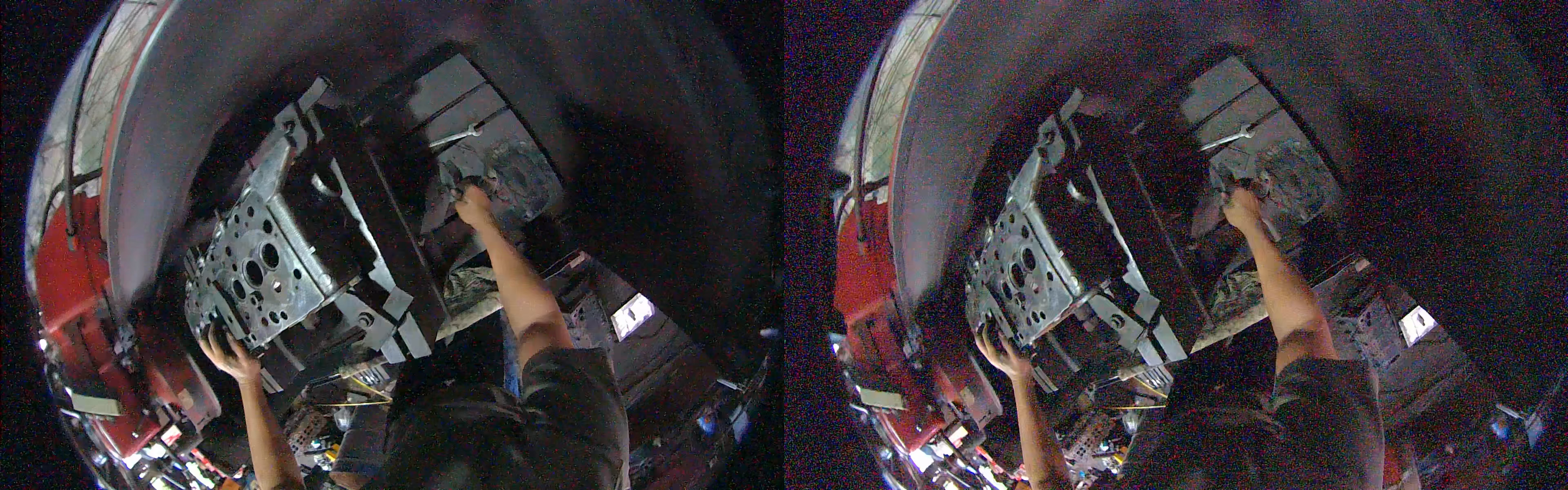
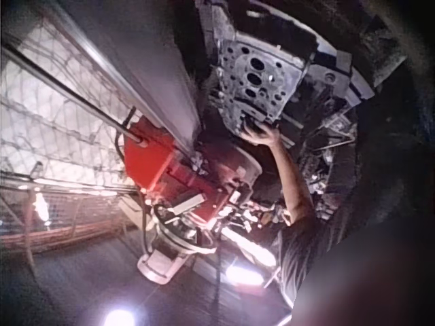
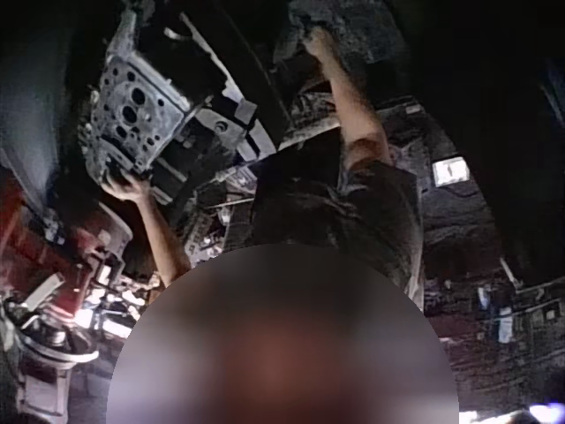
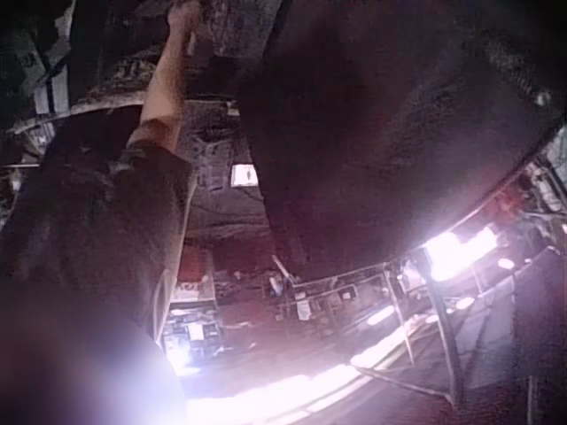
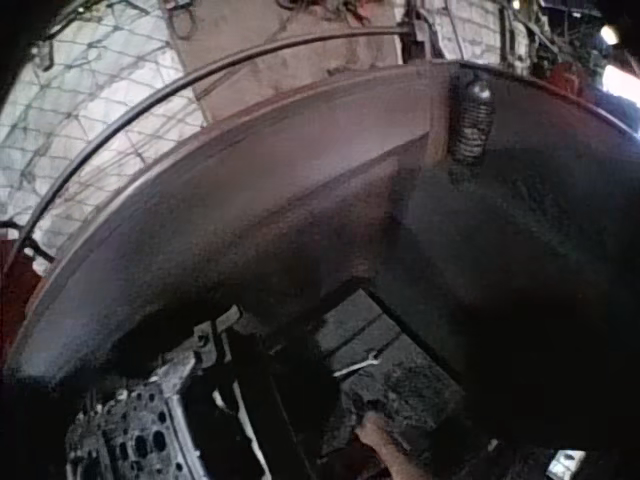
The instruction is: The person secures a metal engine block in a red milling machine vise, then uses a wrench to tighten the vise. They walk to a nearby workbench, interact with another person, and return to the machine to continue adjusting the block and vise.
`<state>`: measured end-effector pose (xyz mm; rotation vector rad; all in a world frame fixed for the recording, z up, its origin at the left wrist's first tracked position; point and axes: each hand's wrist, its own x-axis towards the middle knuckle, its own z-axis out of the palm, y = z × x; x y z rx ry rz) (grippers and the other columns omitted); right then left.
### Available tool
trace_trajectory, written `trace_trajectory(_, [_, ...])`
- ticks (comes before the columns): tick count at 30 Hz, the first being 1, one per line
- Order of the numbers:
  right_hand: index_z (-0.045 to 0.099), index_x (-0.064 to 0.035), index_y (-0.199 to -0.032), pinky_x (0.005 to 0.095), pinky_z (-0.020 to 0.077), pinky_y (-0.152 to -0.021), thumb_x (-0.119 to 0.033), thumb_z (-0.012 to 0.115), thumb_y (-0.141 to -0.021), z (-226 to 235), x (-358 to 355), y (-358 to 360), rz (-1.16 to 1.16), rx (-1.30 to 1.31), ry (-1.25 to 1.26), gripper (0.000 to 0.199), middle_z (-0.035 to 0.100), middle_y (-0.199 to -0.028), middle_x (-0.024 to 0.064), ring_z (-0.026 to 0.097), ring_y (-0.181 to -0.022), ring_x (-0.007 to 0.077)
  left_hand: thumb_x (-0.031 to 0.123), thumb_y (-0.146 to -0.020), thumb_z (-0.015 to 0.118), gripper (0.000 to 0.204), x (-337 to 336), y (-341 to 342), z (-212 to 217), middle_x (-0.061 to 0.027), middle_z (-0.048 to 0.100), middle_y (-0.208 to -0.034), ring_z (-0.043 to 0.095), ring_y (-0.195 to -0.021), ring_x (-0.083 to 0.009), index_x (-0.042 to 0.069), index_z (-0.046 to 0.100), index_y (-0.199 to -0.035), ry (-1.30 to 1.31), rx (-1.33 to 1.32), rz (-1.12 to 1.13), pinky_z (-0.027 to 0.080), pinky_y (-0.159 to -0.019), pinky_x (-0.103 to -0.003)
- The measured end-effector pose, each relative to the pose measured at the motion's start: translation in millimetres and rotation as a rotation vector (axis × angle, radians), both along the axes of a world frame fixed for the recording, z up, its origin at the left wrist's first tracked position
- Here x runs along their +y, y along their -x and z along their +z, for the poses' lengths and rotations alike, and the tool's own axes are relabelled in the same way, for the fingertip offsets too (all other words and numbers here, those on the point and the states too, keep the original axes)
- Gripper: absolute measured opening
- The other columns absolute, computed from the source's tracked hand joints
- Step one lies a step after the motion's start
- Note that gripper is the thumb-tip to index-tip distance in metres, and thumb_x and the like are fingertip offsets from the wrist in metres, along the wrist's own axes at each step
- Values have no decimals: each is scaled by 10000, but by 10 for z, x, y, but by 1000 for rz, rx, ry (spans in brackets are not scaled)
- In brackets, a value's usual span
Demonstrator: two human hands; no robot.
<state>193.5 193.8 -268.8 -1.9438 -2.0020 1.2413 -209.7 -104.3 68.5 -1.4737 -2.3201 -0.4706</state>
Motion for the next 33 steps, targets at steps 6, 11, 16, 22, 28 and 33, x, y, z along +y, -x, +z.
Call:
trace_trajectory(6, [627,-39,-1076,467,470,-736,-284,607,-898,238,-19,-249,-99,206,-239,304,645,-935,240,598,-890,442,204,-856,561,349,196,-208,94,-220,540,-1130,503,-1079,-396,-34,599,-1109,-34,58,-38,391,-937,-472])
trace_trajectory(11, [619,-19,-1111,441,470,-761,-297,599,-909,839,-43,-345,-165,380,-288,344,647,-929,249,615,-900,428,171,-829,593,333,210,-233,122,-215,552,-1115,506,-1067,-402,-16,605,-1104,-24,26,-4,381,-948,-475])
trace_trajectory(16, [584,-8,-1209,377,442,-887,-384,583,-923,1608,-184,-463,-225,304,-126,471,633,-1085,188,590,-1009,317,174,-826,611,337,140,-176,65,-203,571,-1079,509,-1056,-404,-26,601,-1097,-125,-27,-36,377,-948,-469])
trace_trajectory(22, [475,-24,-1333,390,408,-956,-394,594,-917,2980,-731,-631,-308,419,-85,570,572,-1254,125,538,-1110,266,219,-836,592,368,52,-131,60,-185,607,-1079,522,-1046,-369,-9,604,-1125,-233,21,-41,353,-968,-466])
trace_trajectory(28, [582,-1,-1202,359,402,-960,-308,602,-910,3824,-1149,-446,-315,749,-118,424,588,-1199,120,557,-1067,218,179,-803,589,352,54,-135,399,-176,580,-1091,518,-1033,-359,28,591,-1121,-349,-172,-90,343,-934,-459])
trace_trajectory(33, [625,-17,-1133,365,433,-962,-187,617,-902,4209,-1662,144,-122,869,-28,287,618,-1168,117,586,-1046,240,148,-795,655,360,-271,-487,1143,-192,595,-1107,551,-1037,-364,11,594,-1122,-413,-479,-118,425,-900,-428])
